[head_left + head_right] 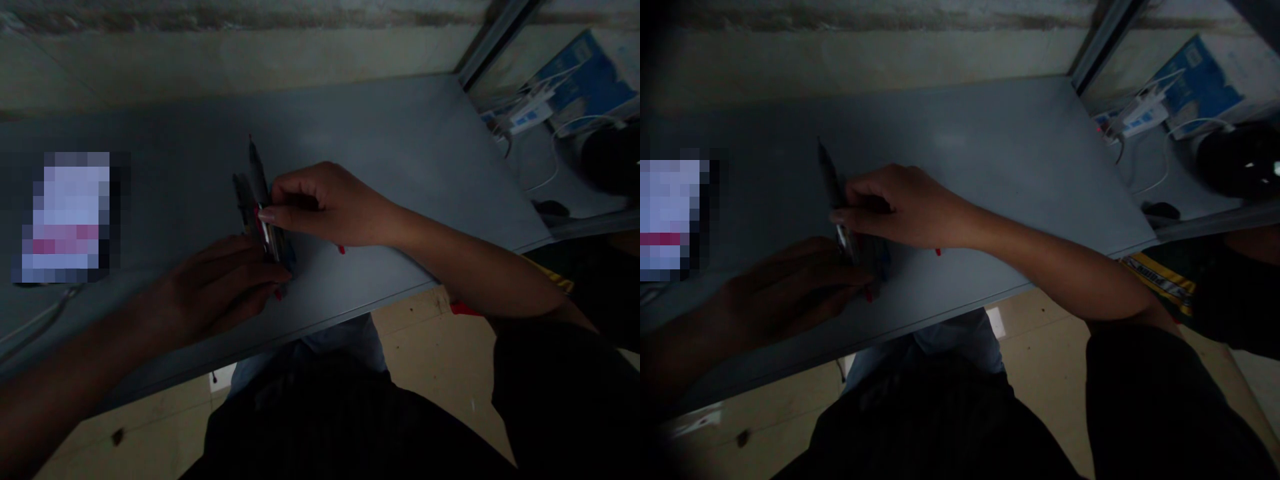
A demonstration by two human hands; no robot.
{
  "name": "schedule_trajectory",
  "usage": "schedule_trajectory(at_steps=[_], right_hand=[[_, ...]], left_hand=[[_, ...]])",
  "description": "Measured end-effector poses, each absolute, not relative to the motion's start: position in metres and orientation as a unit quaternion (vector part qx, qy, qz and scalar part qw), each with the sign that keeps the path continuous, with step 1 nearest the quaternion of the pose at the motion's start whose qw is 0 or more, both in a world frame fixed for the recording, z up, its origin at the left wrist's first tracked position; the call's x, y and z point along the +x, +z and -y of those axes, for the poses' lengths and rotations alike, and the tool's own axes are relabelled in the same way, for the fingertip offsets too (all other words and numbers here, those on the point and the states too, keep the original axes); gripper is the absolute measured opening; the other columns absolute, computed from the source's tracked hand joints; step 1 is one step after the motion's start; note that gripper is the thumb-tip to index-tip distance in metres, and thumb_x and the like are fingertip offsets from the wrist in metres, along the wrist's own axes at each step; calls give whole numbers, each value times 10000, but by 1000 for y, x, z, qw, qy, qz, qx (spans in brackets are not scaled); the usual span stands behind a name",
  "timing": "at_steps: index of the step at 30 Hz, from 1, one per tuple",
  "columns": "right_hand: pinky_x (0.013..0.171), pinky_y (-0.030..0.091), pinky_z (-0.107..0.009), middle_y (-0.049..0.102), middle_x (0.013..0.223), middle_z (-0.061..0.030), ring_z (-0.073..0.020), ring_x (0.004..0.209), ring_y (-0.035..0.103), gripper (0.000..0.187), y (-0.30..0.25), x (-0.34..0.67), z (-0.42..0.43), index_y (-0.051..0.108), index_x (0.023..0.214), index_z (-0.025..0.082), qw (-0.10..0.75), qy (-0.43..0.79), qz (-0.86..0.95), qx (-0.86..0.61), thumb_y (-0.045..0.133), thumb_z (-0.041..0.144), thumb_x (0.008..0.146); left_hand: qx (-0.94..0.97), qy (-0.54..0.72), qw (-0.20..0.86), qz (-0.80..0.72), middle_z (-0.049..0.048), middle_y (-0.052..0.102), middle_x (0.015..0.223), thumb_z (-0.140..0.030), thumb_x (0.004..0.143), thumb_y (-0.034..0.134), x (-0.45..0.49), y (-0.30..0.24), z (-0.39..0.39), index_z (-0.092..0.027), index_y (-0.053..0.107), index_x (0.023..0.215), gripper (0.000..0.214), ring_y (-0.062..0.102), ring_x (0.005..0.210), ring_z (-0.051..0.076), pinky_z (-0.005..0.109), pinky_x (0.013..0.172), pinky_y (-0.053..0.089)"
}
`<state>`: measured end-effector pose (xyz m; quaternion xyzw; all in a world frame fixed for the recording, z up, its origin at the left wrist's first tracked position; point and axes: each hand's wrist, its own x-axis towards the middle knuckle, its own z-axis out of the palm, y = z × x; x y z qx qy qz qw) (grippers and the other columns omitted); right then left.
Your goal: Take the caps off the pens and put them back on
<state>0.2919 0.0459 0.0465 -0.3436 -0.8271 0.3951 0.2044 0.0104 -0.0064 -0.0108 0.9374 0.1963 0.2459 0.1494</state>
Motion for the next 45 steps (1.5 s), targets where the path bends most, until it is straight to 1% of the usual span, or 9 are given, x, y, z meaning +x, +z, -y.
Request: schedule_trajectory(at_steps=[6,11,17,23,26,31,36,40,45], right_hand=[[778,436,-199,469,776,67,-78,809,488,381,51,291,-44,570,871,159,179,390,832,-352,591,327,1213],[782,424,-212,473,785,65,-84,819,488,382,51,292,-44,566,882,163,178,389,836,-342,562,338,1222],[745,386,-223,448,765,69,-86,797,465,406,48,293,-45,528,838,177,200,395,831,-336,585,327,1210],[722,369,-249,498,759,60,-95,788,480,421,49,291,-45,545,825,184,196,377,835,-350,621,378,1190],[752,384,-273,569,761,38,-110,784,520,399,53,292,-46,600,831,173,181,323,840,-397,603,370,1178],[853,415,-347,780,922,-82,-201,886,686,342,59,300,-52,800,1008,117,70,152,850,-500,558,324,1133],[910,425,-406,863,1045,-186,-307,1036,778,394,55,303,-55,854,1114,108,-60,64,858,-506,508,295,1132],[890,409,-402,851,1027,-180,-300,1005,766,352,53,303,-52,830,1143,97,-36,62,865,-497,519,263,1147],[989,440,-366,801,1308,-154,-244,1109,731,363,52,303,-50,688,1492,92,57,131,912,-385,540,263,1207]], left_hand=[[937,253,148,-191,56,859,1162,-115,1091,709,12,-10,6,-280,727,1403,354,809,1131,238,426,1047,714],[940,245,140,-189,79,851,1260,-169,1126,696,13,-8,6,-272,719,1404,298,792,1222,256,446,1104,695],[942,243,150,-174,29,838,1099,-133,1136,659,17,-3,3,-267,715,1361,268,777,1023,205,358,965,695],[951,249,93,-157,57,812,1223,-219,1148,685,23,-5,5,-244,718,1437,291,765,1192,247,430,1153,662],[949,239,101,-178,73,783,1275,-261,1171,671,24,-2,5,-240,665,1539,368,756,1197,248,424,1143,653],[942,225,56,-242,84,739,1242,-292,1185,651,28,0,-3,-214,663,1484,309,725,1093,257,418,1004,657],[945,217,28,-245,86,710,1269,-344,1212,609,32,-1,-9,-194,686,1376,235,687,1083,253,414,960,642],[946,211,37,-242,84,759,1274,-294,1192,643,31,0,-8,-205,691,1388,220,703,1090,253,414,967,634],[948,205,49,-240,105,808,1284,-246,1158,684,30,2,-9,-198,697,1421,268,716,1102,274,433,983,630]])
